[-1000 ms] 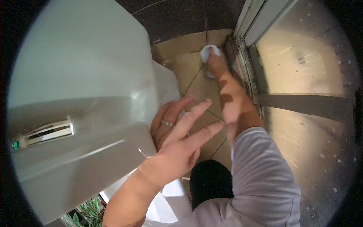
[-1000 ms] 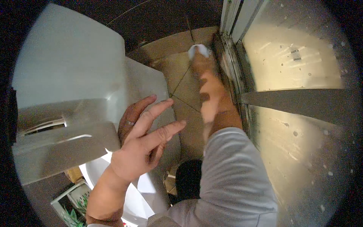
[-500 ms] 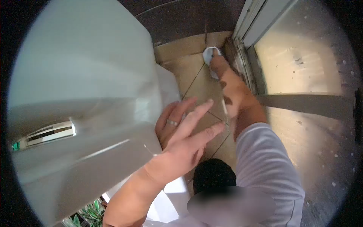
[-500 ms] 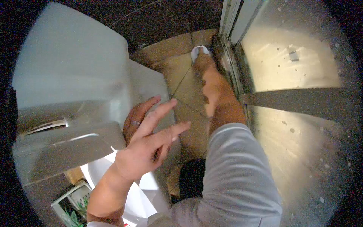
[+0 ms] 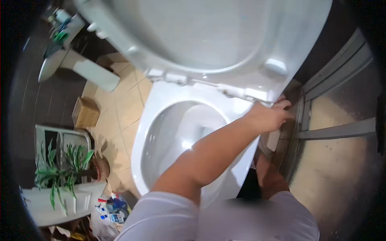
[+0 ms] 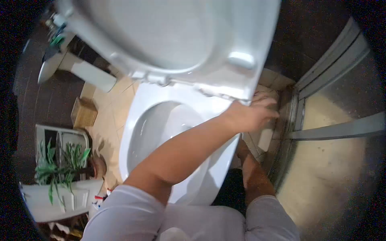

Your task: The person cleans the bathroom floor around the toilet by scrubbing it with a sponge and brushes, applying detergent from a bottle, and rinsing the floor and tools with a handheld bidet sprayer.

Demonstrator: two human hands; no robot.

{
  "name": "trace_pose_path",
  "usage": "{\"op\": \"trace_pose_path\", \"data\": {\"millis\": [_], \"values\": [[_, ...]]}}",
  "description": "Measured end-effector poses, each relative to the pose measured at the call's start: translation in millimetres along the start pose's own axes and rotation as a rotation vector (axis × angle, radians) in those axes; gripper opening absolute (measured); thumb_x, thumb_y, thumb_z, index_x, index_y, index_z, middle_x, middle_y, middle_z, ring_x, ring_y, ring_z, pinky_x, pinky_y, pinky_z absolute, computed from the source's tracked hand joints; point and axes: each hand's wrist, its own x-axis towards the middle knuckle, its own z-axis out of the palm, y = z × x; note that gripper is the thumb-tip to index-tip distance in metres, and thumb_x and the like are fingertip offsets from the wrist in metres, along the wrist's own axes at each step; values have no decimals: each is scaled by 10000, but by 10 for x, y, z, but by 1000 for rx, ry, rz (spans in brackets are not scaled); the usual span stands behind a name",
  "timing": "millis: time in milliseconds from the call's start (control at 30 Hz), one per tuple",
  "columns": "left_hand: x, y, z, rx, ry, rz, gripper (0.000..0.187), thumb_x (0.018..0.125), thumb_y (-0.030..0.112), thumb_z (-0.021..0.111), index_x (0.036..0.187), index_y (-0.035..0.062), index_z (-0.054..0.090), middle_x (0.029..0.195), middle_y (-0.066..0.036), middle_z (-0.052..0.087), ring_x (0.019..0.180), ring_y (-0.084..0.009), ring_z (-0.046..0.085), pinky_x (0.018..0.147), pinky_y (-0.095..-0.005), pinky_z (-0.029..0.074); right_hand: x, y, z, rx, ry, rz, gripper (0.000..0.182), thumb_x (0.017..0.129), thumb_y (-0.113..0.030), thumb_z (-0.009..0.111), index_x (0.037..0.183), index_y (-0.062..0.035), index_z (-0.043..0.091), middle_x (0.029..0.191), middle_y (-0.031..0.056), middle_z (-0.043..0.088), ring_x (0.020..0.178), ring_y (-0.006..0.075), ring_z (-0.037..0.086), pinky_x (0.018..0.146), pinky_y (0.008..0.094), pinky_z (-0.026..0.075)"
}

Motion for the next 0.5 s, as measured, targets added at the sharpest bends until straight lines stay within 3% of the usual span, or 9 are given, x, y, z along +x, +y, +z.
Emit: {"op": "trace_pose_path", "data": {"millis": [67, 200, 267, 333, 400, 467, 500], "values": [[62, -1, 52, 145, -6, 14, 305, 762, 262, 542, 1067, 251, 563, 1236, 17, 406, 1190, -205, 337, 978, -415, 290, -155, -217, 12, 115, 27, -65, 617, 840, -241, 450, 1339, -43, 146, 1230, 203, 385, 1118, 283, 411, 911, 388, 337], [41, -14, 63, 116, -132, 119, 296, 748, 302, 548, 1037, 245, 581, 1135, 5, 506, 1111, -223, 407, 898, -410, 372, -523, -657, 77, 231, 71, -215, 631, 840, -256, 460, 1341, -42, 143, 1275, 198, 345, 1158, 266, 378, 940, 383, 311], [-132, 18, 152, 53, -93, 334, 263, 741, 292, 552, 990, 228, 605, 1061, -36, 552, 1072, -235, 439, 867, -398, 390, -677, -842, 49, 211, 109, -336, 638, 839, -264, 464, 1342, -41, 141, 1298, 196, 326, 1178, 257, 362, 955, 380, 298], [-727, 140, -179, -73, 4, 436, 239, 729, 267, 563, 948, 193, 620, 1035, -63, 559, 1015, -250, 481, 847, -395, 397, -817, -1049, 108, 175, 103, -436, 645, 839, -271, 469, 1344, -40, 140, 1320, 193, 306, 1198, 249, 345, 969, 378, 285], [-1487, 200, -864, -10, 33, 355, 243, 730, 235, 563, 960, 177, 615, 1028, -74, 557, 996, -257, 493, 847, -396, 394, -1111, -1623, 579, 34, 4, -213, 677, 828, -281, 509, 1344, -33, 150, 1375, 143, 200, 1238, 207, 248, 1007, 348, 215], [-2362, -2, -1299, 92, 364, 247, 252, 744, 211, 562, 989, 175, 608, 1044, -96, 542, 1029, -266, 468, 827, -376, 403, -803, -1362, 473, -677, 259, -407, 689, 809, -260, 551, 1339, -32, 175, 1368, 135, 222, 1230, 230, 259, 1013, 342, 207], [-2877, -112, -1480, 77, 542, 153, 276, 733, 182, 579, 1008, 174, 600, 1047, -106, 536, 1003, -272, 482, 822, -374, 407, -778, -1341, 463, -672, 248, -381, 701, 799, -228, 570, 1342, -42, 168, 1373, 140, 211, 1233, 239, 256, 1008, 345, 220]]}}
